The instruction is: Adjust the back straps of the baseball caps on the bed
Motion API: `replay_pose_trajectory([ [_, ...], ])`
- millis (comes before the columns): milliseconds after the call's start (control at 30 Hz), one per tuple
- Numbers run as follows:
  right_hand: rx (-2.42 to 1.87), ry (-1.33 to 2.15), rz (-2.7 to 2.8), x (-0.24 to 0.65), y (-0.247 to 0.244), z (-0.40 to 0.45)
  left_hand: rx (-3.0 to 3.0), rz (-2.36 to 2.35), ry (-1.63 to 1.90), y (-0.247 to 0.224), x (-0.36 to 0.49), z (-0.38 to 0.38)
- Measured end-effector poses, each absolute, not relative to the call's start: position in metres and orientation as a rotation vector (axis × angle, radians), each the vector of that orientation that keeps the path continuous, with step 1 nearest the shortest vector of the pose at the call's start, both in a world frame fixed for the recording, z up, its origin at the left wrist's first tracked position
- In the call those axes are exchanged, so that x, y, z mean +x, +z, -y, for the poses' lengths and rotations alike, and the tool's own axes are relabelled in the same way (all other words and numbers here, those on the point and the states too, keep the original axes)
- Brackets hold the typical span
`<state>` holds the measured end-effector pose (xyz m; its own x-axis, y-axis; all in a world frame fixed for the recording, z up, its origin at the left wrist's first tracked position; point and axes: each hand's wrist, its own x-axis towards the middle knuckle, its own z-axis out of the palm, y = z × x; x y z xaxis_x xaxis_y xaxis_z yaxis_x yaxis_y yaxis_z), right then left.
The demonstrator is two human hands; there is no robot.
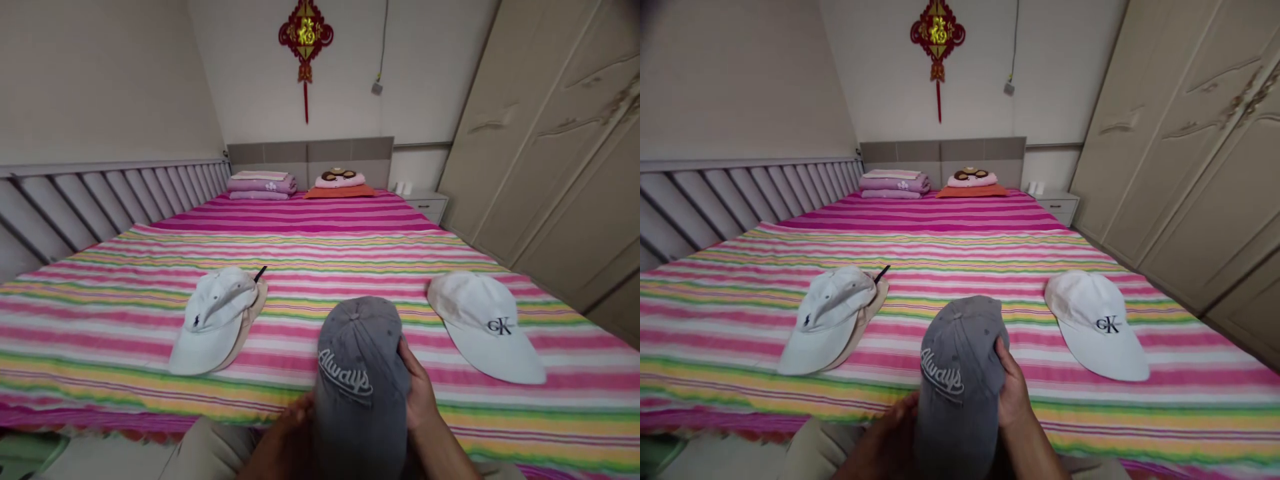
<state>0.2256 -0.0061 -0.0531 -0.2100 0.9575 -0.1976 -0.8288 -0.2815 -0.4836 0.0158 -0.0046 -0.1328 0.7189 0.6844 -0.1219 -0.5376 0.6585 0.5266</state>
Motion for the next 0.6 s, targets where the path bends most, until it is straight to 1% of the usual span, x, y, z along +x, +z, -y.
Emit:
replay_pose_trajectory([
  [133,-0.582,1.806,0.315,0.227,-0.049,0.018,0.479,-0.290,0.662,-0.124,0.019,-0.022],
  [367,-0.676,1.707,0.416,0.229,-0.053,0.030,0.503,-0.117,0.679,-0.075,0.036,-0.054],
  [467,-0.660,1.689,0.403,0.235,-0.060,0.038,0.487,-0.145,0.653,-0.068,0.034,-0.059],
  [600,-0.649,1.767,0.307,0.240,-0.068,0.047,0.477,-0.258,0.597,-0.059,0.030,-0.058],
])
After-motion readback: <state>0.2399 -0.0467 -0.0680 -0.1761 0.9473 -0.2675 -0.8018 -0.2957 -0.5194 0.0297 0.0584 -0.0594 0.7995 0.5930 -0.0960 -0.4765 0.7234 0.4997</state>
